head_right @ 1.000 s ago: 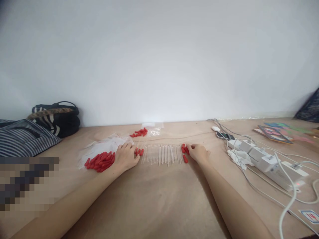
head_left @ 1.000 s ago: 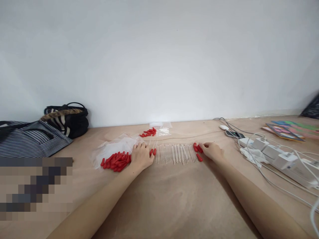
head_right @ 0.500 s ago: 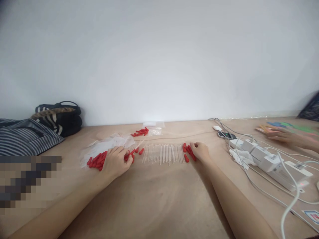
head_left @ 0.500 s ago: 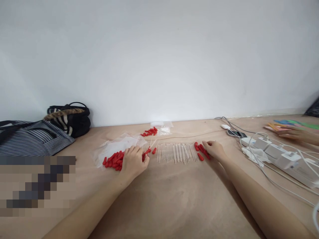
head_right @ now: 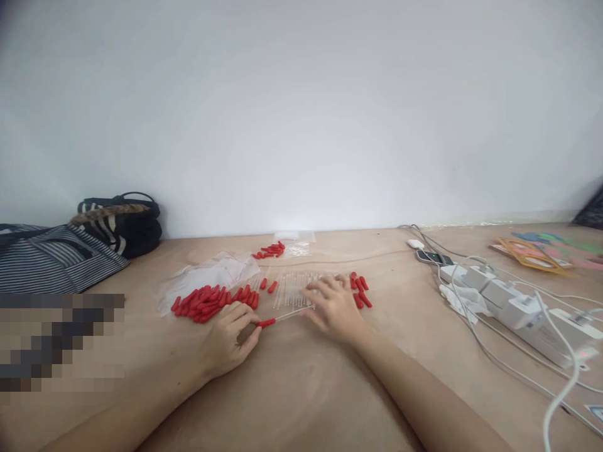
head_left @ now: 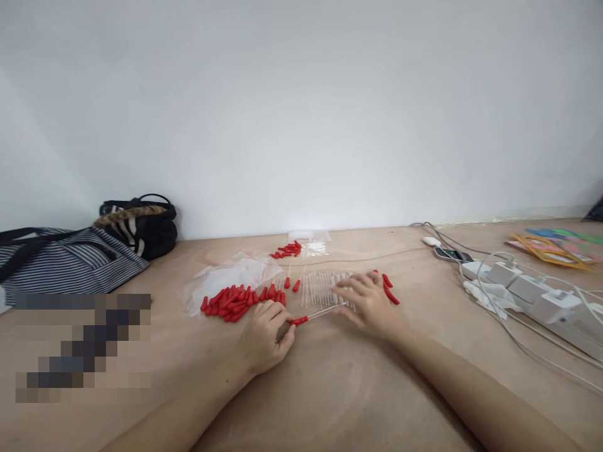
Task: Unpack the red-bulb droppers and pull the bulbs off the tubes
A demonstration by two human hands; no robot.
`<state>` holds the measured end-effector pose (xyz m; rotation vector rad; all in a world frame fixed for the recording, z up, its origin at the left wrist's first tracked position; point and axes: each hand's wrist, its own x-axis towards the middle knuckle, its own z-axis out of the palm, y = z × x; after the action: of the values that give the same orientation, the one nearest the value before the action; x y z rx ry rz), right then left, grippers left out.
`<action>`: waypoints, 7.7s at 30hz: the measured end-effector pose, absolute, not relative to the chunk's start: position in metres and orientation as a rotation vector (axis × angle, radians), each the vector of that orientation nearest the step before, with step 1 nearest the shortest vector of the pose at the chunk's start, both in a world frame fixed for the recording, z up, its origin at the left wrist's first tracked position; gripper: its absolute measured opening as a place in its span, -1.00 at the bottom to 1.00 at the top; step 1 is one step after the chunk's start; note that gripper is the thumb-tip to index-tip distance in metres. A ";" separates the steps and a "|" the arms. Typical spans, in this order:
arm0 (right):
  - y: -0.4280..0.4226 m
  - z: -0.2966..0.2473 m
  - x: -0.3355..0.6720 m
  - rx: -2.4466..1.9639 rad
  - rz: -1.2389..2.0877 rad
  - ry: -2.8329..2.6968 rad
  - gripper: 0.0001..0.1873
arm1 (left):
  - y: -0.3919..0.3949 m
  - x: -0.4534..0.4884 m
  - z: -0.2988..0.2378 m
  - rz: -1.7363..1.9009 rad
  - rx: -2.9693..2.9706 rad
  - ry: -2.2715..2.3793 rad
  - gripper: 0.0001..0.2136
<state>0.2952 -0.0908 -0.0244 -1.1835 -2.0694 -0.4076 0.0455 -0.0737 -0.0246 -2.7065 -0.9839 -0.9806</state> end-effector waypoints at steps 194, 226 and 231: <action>-0.078 -0.011 0.387 -2.267 0.103 -1.248 -0.76 | 0.006 0.078 0.003 -0.360 -2.293 -1.687 -0.75; -0.104 -0.040 0.255 -0.977 -0.572 -2.134 -0.75 | -0.079 0.035 -0.026 -0.872 -2.838 -0.608 -0.85; -0.102 -0.046 0.247 -0.959 -0.581 -2.177 -0.86 | -0.078 0.037 -0.032 -1.017 -2.926 -0.743 -0.88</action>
<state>0.2468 -0.1018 -0.0462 -0.9593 -2.1768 -0.5810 0.0366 -0.0783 -0.0324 -2.9257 -0.7428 -1.0173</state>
